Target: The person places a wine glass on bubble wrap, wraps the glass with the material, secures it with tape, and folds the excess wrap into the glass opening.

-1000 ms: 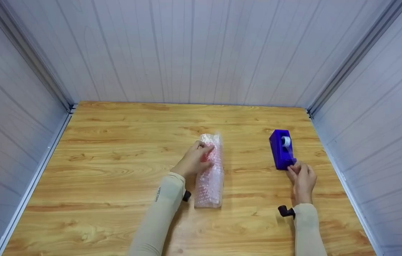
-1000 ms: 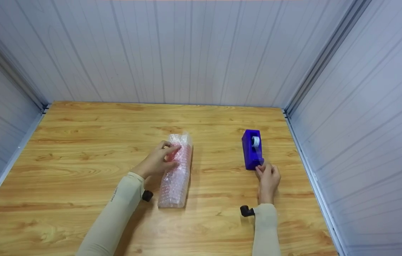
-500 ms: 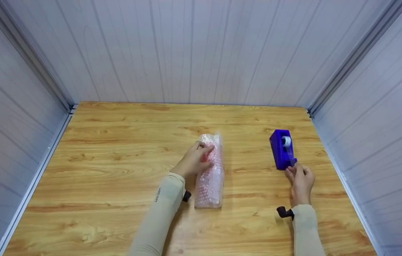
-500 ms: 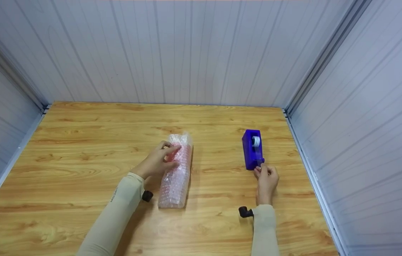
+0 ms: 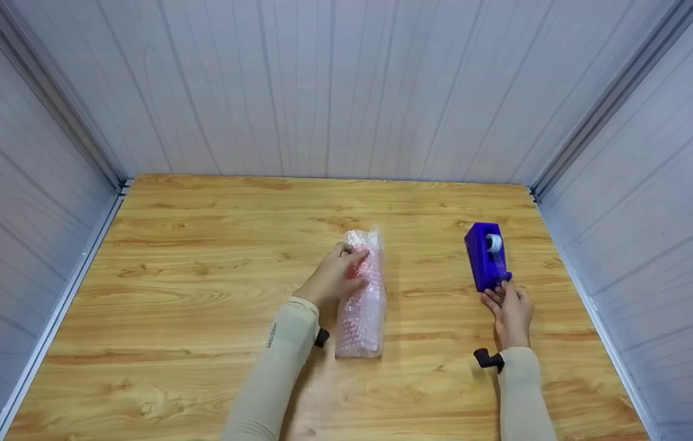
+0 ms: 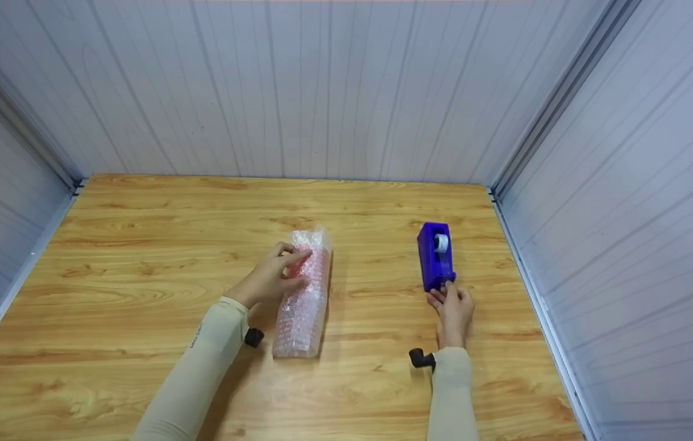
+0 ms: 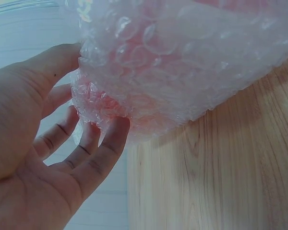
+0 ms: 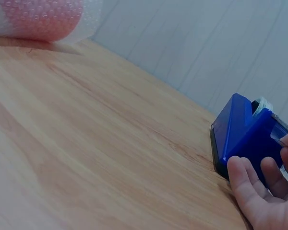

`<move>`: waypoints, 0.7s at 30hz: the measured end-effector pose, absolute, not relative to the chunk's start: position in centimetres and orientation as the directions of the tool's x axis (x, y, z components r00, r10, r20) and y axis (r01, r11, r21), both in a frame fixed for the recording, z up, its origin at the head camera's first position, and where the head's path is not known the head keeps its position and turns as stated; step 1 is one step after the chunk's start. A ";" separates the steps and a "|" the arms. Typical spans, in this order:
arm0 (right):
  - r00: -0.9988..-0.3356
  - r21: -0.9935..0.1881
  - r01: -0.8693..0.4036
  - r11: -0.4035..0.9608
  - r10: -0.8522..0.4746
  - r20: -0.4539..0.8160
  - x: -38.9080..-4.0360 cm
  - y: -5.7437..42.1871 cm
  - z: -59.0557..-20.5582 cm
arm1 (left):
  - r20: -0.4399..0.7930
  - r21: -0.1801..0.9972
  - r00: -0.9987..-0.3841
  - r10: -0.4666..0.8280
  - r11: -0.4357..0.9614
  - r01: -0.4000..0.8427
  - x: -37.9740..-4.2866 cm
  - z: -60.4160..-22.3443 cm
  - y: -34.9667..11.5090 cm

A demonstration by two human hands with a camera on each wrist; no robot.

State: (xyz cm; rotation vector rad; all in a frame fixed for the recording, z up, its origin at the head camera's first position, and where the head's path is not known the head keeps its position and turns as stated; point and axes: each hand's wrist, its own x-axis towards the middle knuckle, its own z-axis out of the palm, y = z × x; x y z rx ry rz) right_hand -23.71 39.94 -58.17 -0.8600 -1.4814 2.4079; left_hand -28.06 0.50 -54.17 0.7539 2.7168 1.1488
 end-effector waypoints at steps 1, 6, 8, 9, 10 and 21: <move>-0.814 -0.860 0.144 -0.490 0.436 -0.385 -23.8 39.9 -58.2 | 0.100 0.696 -0.873 0.478 0.593 0.405 -28.1 -54.2 0.5; -0.806 -0.847 0.155 -0.509 0.431 -0.406 -24.0 39.9 -58.1 | 0.101 0.699 -0.872 0.479 0.590 0.405 -28.0 -54.2 0.6; -0.804 -0.842 0.151 -0.517 0.431 -0.409 -24.1 39.8 -58.1 | 0.098 0.702 -0.873 0.477 0.589 0.401 -28.0 -54.2 0.6; -0.803 -0.840 0.149 -0.522 0.431 -0.411 -24.2 39.8 -58.2 | 0.094 0.704 -0.875 0.476 0.589 0.396 -28.0 -54.1 0.6; -0.801 -0.836 0.149 -0.528 0.431 -0.415 -24.2 39.8 -58.2 | 0.089 0.709 -0.876 0.474 0.587 0.390 -28.0 -54.1 0.6; -0.785 -0.816 0.151 -0.558 0.433 -0.442 -24.5 39.7 -57.9 | 0.133 0.684 -0.863 0.488 0.585 0.436 -28.1 -54.3 0.6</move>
